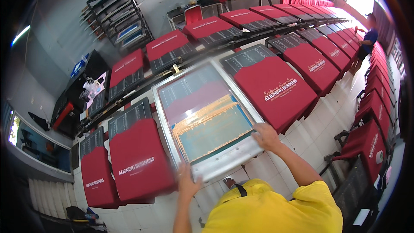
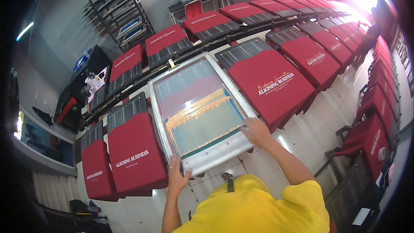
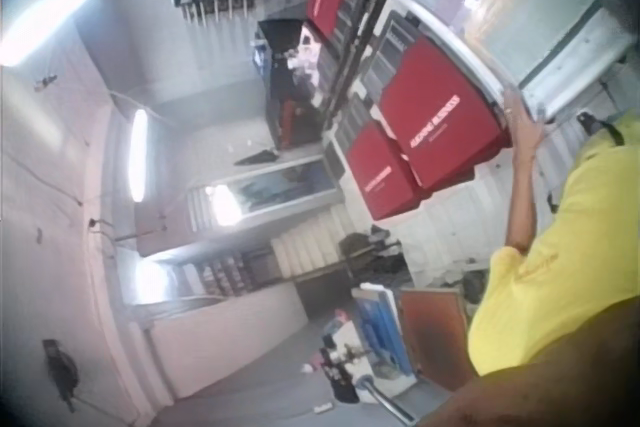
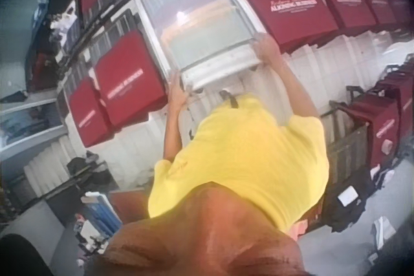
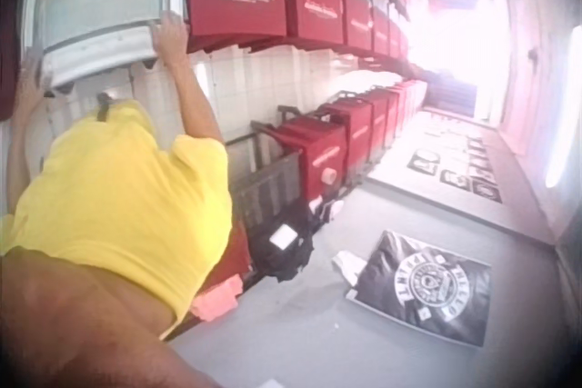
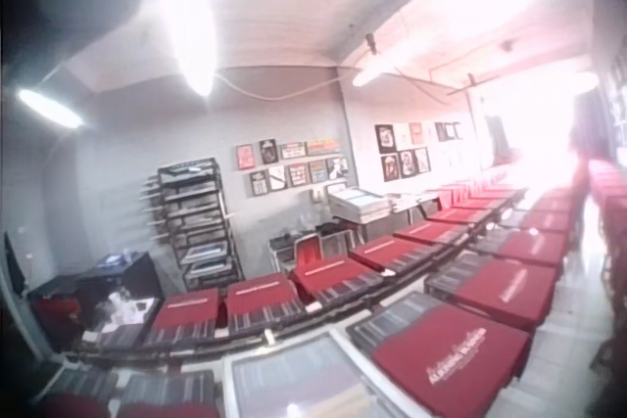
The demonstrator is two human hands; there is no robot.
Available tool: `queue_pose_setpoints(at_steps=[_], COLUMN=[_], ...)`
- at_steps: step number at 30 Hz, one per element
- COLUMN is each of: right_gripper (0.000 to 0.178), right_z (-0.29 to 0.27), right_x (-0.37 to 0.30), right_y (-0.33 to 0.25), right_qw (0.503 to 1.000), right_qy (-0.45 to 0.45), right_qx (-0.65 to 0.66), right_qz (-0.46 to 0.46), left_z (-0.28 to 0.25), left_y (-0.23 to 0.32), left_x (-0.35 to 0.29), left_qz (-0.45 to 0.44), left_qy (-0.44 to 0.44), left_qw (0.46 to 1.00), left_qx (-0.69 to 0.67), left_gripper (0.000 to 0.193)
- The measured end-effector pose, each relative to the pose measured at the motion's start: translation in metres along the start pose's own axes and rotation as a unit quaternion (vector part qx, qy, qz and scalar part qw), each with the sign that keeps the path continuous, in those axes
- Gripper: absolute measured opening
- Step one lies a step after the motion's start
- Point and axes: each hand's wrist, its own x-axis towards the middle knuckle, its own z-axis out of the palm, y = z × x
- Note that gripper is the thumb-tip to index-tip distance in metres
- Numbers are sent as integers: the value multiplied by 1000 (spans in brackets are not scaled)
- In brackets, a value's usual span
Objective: The person performs screen printing on red shirts by lowering a printing screen, spreading ink across it using a squeegee, and then moving down a row of stations to repeat the process on other shirts.
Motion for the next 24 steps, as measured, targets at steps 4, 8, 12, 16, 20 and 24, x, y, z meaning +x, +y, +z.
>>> queue_pose_setpoints(at_steps=[4,8,12,16,20,24], right_gripper=[25,23,28,44,47,43], right_z=[28,61,63,67,67,62], right_x=[20,21,25,24,35,28], right_y=[42,68,76,88,86,80], right_qw=[983,969,937,922,914,930], right_qy=[59,80,79,48,13,41], right_qx=[-68,26,108,91,100,76], right_qz=[160,233,322,372,392,357], left_z=[15,23,34,20,31,35], left_y=[-48,-89,-116,-92,-116,-135], left_x=[6,11,23,38,27,18], left_qz=[-173,-235,-342,-375,-336,-306], left_qy=[90,36,86,80,125,136], left_qw=[980,966,882,822,843,860], left_qx=[-48,-96,-313,-421,-401,-384], left_gripper=[51,41,34,32,27,27])
